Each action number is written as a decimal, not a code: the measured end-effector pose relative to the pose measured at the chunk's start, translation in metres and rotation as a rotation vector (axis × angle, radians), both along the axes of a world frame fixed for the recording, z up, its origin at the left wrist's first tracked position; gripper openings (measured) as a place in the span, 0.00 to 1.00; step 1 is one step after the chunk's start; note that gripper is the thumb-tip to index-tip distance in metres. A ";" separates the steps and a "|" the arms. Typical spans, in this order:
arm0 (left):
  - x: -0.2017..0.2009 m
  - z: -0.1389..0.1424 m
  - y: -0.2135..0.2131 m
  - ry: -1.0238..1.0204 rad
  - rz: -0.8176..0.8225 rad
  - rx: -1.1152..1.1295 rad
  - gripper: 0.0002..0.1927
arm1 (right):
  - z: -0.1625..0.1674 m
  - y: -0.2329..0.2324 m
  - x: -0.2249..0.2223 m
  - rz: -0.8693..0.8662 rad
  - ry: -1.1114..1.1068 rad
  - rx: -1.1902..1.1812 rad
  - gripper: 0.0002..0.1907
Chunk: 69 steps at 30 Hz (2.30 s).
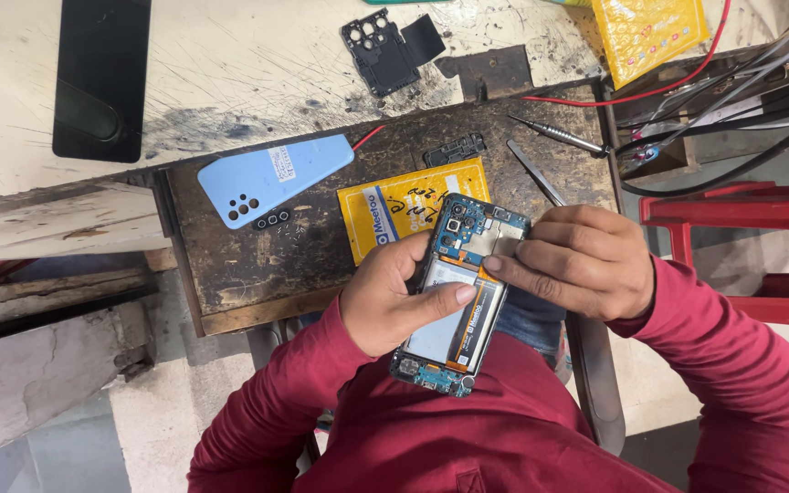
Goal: The person assembles a smartphone by connecting a new display to the motherboard, installing the battery, and attaching the back cover. They then connect a charging cable to test the device.
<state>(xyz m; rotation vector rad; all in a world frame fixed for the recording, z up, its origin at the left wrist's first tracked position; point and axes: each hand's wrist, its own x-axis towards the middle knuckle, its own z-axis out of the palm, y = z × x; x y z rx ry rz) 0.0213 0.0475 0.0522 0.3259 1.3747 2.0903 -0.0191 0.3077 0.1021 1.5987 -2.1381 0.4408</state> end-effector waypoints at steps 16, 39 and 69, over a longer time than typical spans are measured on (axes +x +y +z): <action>-0.004 0.001 -0.001 -0.004 -0.027 0.001 0.18 | 0.006 0.000 -0.002 0.025 0.093 0.043 0.21; -0.011 0.001 -0.001 -0.006 -0.060 0.023 0.20 | 0.008 0.006 0.001 0.016 0.010 0.020 0.22; 0.001 -0.011 -0.007 0.014 -0.085 -0.007 0.19 | -0.004 0.001 0.007 0.092 0.113 -0.024 0.17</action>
